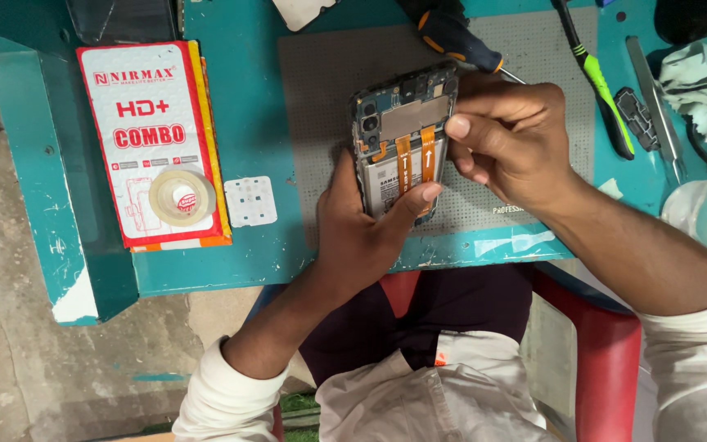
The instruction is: The person works on a disassembled smartphone placed on a workbench. They use their fingers to peel back and reposition internal components and adhesive strips around the battery area. The person rotates the phone to access different sides while continuing to adjust internal parts.
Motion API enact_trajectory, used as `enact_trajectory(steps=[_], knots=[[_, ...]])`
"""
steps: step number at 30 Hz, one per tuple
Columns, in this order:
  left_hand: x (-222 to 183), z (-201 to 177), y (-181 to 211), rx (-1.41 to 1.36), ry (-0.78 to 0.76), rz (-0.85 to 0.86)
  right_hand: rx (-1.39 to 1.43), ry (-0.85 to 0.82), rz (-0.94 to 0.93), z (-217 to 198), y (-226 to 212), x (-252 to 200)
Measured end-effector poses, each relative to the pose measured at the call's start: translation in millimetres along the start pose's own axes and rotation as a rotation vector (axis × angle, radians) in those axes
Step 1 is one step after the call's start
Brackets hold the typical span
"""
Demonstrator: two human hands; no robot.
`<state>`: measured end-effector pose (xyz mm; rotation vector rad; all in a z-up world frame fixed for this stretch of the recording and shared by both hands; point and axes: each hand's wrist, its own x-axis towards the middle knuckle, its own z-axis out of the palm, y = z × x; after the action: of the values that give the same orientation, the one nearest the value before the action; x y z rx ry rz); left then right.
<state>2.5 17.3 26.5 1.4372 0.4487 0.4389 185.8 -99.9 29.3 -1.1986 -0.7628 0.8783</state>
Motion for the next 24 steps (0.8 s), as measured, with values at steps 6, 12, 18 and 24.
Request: enact_trajectory(steps=[6, 12, 18, 24], knots=[[0.7, 0.8, 0.8, -0.181, 0.003, -0.122, 0.073, -0.059, 0.057, -3.0, 1.2, 3.0], [1.9, -2.5, 1.4, -0.245, -0.026, -0.029, 0.111, -0.116, 0.004, 1.0, -1.4, 7.0], [3.1, -2.9, 0.7, -0.257, -0.019, -0.032, -0.041, -0.069, 0.000, 0.8, -1.0, 6.0], [2.0, -2.4, 3.0, -0.304, -0.018, -0.031, 0.103, -0.102, 0.026, -3.2, 0.8, 5.5]])
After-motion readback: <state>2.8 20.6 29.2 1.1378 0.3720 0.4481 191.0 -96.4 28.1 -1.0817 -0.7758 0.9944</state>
